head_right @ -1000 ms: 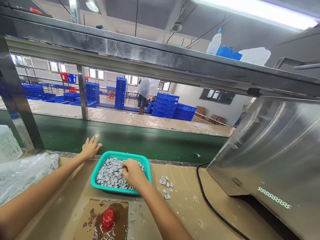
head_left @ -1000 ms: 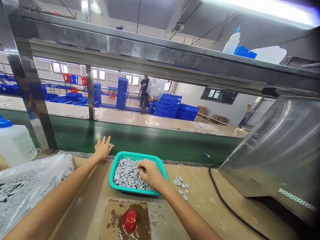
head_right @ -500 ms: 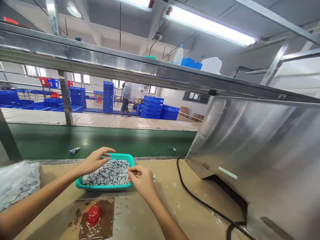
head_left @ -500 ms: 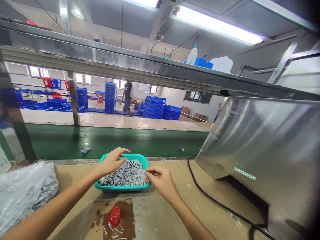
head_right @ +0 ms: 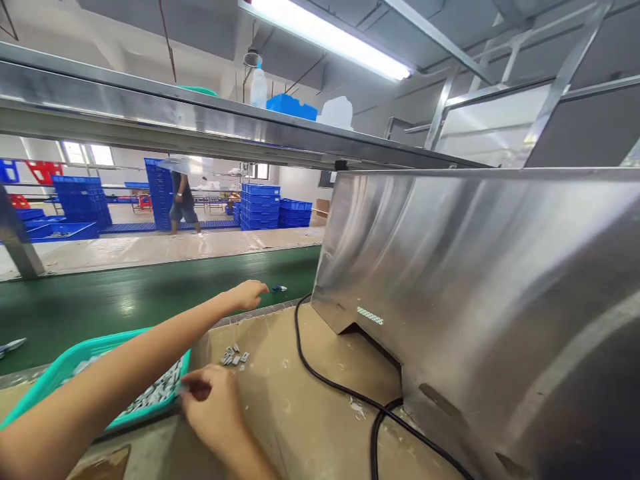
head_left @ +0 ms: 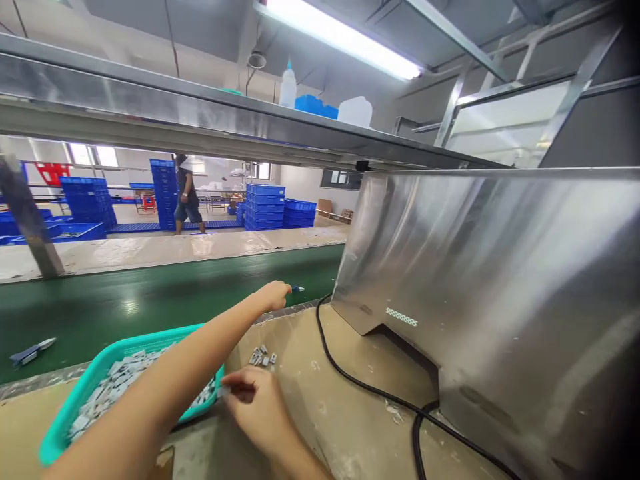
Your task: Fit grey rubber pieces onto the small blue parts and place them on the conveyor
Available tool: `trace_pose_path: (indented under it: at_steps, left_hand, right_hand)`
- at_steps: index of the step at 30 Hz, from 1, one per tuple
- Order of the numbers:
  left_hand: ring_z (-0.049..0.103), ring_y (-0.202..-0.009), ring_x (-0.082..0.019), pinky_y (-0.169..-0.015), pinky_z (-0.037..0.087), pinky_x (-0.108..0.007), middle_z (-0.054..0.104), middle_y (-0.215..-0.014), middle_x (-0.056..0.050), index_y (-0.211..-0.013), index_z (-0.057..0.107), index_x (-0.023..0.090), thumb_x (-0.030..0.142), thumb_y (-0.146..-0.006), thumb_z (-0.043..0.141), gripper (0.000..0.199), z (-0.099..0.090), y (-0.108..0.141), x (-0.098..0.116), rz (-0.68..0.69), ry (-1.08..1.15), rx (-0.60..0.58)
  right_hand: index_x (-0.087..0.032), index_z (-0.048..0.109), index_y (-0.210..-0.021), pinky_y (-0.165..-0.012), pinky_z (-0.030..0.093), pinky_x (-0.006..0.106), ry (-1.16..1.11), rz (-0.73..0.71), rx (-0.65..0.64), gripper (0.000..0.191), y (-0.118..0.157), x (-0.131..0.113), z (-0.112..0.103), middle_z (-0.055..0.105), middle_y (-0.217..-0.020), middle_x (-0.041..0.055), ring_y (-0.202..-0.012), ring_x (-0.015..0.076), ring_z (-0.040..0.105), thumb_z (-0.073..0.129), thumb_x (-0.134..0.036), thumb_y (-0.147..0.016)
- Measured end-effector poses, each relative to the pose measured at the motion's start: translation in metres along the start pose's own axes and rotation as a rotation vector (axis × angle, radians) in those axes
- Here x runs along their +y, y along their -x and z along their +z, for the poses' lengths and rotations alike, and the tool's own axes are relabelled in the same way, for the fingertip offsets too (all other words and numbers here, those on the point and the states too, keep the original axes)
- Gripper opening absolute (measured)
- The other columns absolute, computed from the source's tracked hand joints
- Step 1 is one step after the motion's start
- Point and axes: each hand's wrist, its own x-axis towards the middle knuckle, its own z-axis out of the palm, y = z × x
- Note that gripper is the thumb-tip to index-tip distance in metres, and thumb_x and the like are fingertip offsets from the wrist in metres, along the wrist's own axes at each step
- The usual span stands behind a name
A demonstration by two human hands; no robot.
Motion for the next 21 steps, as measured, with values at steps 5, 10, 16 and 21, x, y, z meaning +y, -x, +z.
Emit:
trace_pose_path:
  at_steps: [5, 10, 16, 21]
  left_hand:
    - [0.051, -0.101, -0.021, -0.084, 0.044, -0.042, 0.05, -0.116, -0.01, -0.112, 0.049, 0.016, 0.029, -0.082, 0.049, 0.033, 0.028, -0.059, 0.01, -0.041, -0.105, -0.035]
    - [0.051, -0.1, -0.021, -0.083, 0.044, -0.042, 0.05, -0.116, -0.009, -0.112, 0.049, 0.016, 0.029, -0.082, 0.049, 0.033, 0.046, -0.077, 0.002, -0.137, -0.155, -0.085]
    - [0.054, -0.094, -0.019, -0.078, 0.047, -0.037, 0.054, -0.108, -0.008, -0.109, 0.05, 0.015, 0.029, -0.081, 0.051, 0.031, 0.029, -0.055, -0.003, -0.214, -0.102, -0.158]
    - [0.054, -0.095, -0.018, -0.081, 0.046, -0.038, 0.054, -0.108, -0.008, -0.103, 0.054, 0.015, 0.029, -0.082, 0.049, 0.025, -0.029, -0.003, -0.007, -0.203, 0.019, -0.087]
  right_hand:
    - [-0.013, 0.068, -0.063, -0.047, 0.04, 0.018, -0.044, 0.075, -0.027, 0.014, 0.001, 0.015, -0.003, 0.059, -0.055, -0.0002, -0.053, 0.0128, 0.055, 0.056, -0.006, -0.058]
    - [-0.015, 0.06, -0.053, -0.043, 0.036, 0.018, -0.127, 0.188, -0.077, 0.006, 0.006, 0.017, -0.015, 0.055, -0.049, -0.0021, -0.054, 0.0151, 0.055, 0.061, -0.012, -0.058]
    - [-0.013, 0.054, -0.051, -0.039, 0.036, 0.016, -0.278, 0.29, -0.072, 0.01, 0.008, 0.016, -0.001, 0.049, -0.042, -0.0044, -0.042, 0.0108, 0.052, 0.064, -0.011, -0.049]
    - [-0.012, 0.056, -0.062, -0.041, 0.044, 0.02, -0.324, 0.286, -0.092, 0.026, 0.009, 0.007, 0.0, 0.053, -0.043, -0.0033, -0.04, 0.0119, 0.055, 0.072, -0.027, -0.048]
